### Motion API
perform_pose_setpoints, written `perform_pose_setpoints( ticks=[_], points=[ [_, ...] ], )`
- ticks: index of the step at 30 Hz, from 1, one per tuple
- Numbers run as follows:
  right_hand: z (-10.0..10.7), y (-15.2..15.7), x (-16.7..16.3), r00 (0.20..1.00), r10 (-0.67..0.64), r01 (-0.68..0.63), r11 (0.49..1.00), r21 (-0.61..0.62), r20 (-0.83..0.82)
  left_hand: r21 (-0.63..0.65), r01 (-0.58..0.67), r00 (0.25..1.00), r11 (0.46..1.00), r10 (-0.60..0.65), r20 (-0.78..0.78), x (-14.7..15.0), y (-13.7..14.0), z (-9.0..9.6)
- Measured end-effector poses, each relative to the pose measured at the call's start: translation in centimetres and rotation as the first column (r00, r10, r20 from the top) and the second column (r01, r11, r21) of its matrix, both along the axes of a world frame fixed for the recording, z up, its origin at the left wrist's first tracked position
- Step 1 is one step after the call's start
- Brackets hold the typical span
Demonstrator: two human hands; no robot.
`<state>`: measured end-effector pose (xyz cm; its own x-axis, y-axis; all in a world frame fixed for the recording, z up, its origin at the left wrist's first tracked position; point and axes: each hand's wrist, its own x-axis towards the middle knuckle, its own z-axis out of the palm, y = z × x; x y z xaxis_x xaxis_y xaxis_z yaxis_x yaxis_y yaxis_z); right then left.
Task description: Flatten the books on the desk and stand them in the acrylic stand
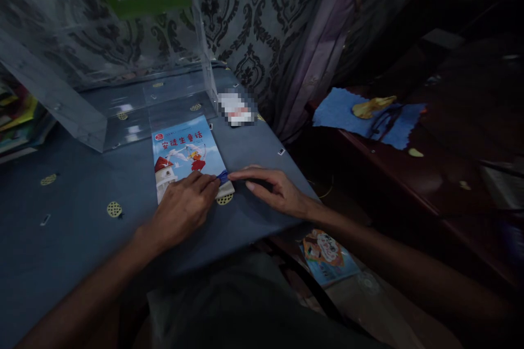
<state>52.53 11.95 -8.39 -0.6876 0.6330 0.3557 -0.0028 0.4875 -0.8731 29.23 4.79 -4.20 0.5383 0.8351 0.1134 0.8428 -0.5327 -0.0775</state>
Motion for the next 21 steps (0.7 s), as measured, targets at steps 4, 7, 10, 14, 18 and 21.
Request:
perform_pose_setpoints(
  ticks=[4, 7, 10, 14, 18, 21],
  points=[
    [0.1, 0.1, 0.1, 1.000, 0.009, -0.009, 1.000, 0.011, -0.004, -0.030, -0.013, 1.000, 0.999, 0.013, 0.017, 0.0, 0.2, 0.2],
    [0.2, -0.1, 0.1, 1.000, 0.004, -0.005, 0.997, 0.074, 0.007, -0.002, -0.007, 1.000, 1.000, 0.007, 0.017, 0.0, 0.0, -0.2],
    [0.1, -0.6, 0.1, 0.998, -0.006, -0.010, 0.966, 0.258, 0.062, 0.051, 0.010, 1.000, 0.999, -0.011, 0.018, 0.0, -0.7, -0.9],
    [-0.3, -1.2, -0.3, 0.987, -0.045, -0.048, 0.835, 0.548, 0.155, 0.087, 0.037, 0.999, 0.996, -0.037, 0.009, -0.2, -1.7, -2.0],
    [-0.3, -1.3, -0.6, 0.981, -0.100, -0.024, 0.788, 0.615, 0.165, 0.094, 0.034, 0.999, 0.995, -0.034, -0.008, 0.0, -2.1, -2.7],
    [0.0, -1.3, -0.6, 0.979, -0.107, -0.019, 0.797, 0.604, 0.173, 0.075, 0.034, 0.999, 0.997, -0.032, -0.030, 0.1, -2.2, -2.7]
  ],
)
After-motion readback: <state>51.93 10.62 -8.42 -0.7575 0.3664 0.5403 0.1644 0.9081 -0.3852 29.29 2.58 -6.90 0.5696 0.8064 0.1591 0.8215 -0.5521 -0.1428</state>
